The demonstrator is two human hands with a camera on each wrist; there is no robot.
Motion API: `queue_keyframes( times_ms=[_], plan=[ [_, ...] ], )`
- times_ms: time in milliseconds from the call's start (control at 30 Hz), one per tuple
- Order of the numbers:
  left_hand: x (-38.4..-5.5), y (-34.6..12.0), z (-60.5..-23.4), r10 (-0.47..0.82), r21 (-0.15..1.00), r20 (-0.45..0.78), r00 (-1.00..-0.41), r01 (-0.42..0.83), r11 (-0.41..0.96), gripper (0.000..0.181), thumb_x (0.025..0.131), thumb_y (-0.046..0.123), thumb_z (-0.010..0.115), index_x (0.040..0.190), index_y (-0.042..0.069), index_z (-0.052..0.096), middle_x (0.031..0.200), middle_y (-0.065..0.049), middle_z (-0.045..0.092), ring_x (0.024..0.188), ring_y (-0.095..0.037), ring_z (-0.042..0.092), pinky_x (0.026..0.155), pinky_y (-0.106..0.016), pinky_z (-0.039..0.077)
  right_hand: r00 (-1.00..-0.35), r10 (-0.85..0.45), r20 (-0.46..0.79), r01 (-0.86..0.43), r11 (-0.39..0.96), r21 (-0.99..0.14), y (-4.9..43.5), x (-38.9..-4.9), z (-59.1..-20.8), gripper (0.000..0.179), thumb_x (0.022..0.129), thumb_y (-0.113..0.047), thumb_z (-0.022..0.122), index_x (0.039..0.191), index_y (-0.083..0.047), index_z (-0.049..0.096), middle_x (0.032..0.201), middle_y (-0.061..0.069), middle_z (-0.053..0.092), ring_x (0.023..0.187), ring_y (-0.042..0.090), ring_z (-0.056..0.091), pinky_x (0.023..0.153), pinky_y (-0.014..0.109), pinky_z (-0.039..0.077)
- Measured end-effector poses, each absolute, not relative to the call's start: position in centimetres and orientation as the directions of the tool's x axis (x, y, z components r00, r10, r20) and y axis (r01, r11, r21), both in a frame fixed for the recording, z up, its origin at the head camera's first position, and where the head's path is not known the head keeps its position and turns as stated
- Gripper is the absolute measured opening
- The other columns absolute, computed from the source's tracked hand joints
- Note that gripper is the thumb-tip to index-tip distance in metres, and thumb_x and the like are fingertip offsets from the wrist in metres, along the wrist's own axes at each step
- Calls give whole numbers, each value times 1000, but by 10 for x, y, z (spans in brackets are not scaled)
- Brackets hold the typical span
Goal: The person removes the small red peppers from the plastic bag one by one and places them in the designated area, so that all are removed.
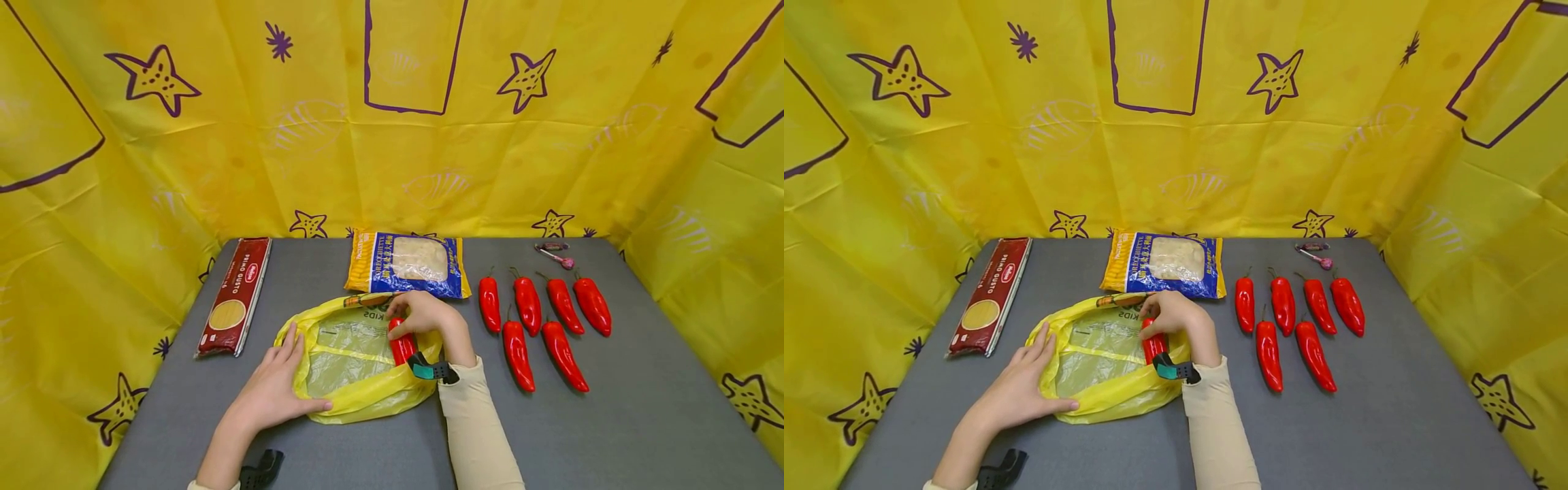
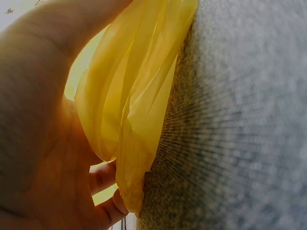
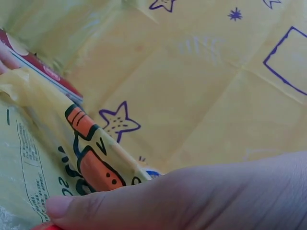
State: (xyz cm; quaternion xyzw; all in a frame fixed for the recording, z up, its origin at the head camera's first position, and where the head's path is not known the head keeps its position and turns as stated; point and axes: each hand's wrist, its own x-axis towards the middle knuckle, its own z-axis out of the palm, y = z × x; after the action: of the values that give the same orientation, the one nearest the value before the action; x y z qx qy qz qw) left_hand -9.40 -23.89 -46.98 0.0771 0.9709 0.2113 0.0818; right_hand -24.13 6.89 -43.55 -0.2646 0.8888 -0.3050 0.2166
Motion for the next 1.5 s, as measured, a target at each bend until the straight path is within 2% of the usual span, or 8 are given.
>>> queue_keyframes(
  times_ms=[200, 400, 600, 767, 933, 1133, 1367, 1500],
  plan=[
    [-94, -239, -470, 176, 423, -142, -974, 101, 900, 147, 64, 88, 79, 166, -4, 25, 178, -19, 5, 143, -45, 37, 108, -68, 43, -756, -617, -219, -349, 662, -663, 69, -241, -435, 27, 88, -24, 88, 114, -16, 81, 107, -3, 76, 95, 14, 64, 81, 29, 56],
    [-94, -238, -469, 174, 423, -152, -973, 95, 901, 146, 64, 88, 79, 166, -3, 26, 178, -19, 4, 142, -44, 37, 107, -68, 44, -752, -628, -201, -352, 640, -683, 67, -242, -437, 38, 88, -24, 89, 123, -12, 79, 108, 0, 75, 92, 14, 64, 78, 28, 56],
    [-95, -238, -469, 176, 420, -153, -973, 97, 902, 147, 64, 88, 79, 165, -3, 26, 178, -19, 4, 142, -44, 38, 107, -68, 44, -744, -606, -282, -300, 681, -668, 65, -238, -435, 56, 80, -23, 95, 131, -16, 73, 118, 2, 70, 102, 18, 62, 84, 32, 56],
    [-95, -238, -470, 172, 415, -158, -972, 93, 905, 147, 64, 88, 79, 166, -3, 25, 178, -19, 4, 142, -45, 38, 107, -68, 44, -732, -611, -302, -306, 691, -655, 64, -237, -433, 56, 81, -18, 93, 133, -17, 72, 122, 3, 68, 105, 20, 61, 86, 34, 56],
    [-95, -238, -470, 172, 416, -165, -971, 90, 905, 148, 64, 88, 79, 166, -3, 24, 178, -19, 4, 142, -45, 38, 107, -69, 43, -729, -629, -271, -347, 681, -645, 63, -238, -434, 53, 84, -11, 87, 134, -18, 72, 120, 4, 68, 101, 20, 61, 80, 33, 56],
    [-95, -238, -471, 180, 417, -152, -972, 102, 903, 148, 64, 89, 78, 166, -3, 23, 178, -20, 4, 142, -45, 38, 107, -68, 43, -730, -646, -224, -374, 651, -660, 62, -237, -433, 56, 85, -10, 82, 140, -16, 70, 127, 5, 69, 103, 20, 61, 83, 31, 55],
    [-95, -240, -472, 188, 421, -128, -974, 118, 899, 148, 64, 89, 78, 166, -3, 24, 178, -20, 5, 142, -46, 38, 106, -68, 44, -663, -739, -117, -437, 510, -741, 59, -233, -422, 57, 87, -7, 79, 143, -13, 66, 129, 4, 66, 92, 20, 59, 82, 32, 51],
    [-94, -241, -471, 189, 427, -131, -973, 116, 897, 147, 64, 88, 79, 166, -3, 23, 178, -20, 5, 142, -45, 39, 106, -68, 44, -651, -755, -76, -437, 455, -776, 57, -229, -415, 55, 90, -4, 79, 143, -12, 64, 130, 3, 67, 96, 20, 63, 85, 32, 54]
  ],
)
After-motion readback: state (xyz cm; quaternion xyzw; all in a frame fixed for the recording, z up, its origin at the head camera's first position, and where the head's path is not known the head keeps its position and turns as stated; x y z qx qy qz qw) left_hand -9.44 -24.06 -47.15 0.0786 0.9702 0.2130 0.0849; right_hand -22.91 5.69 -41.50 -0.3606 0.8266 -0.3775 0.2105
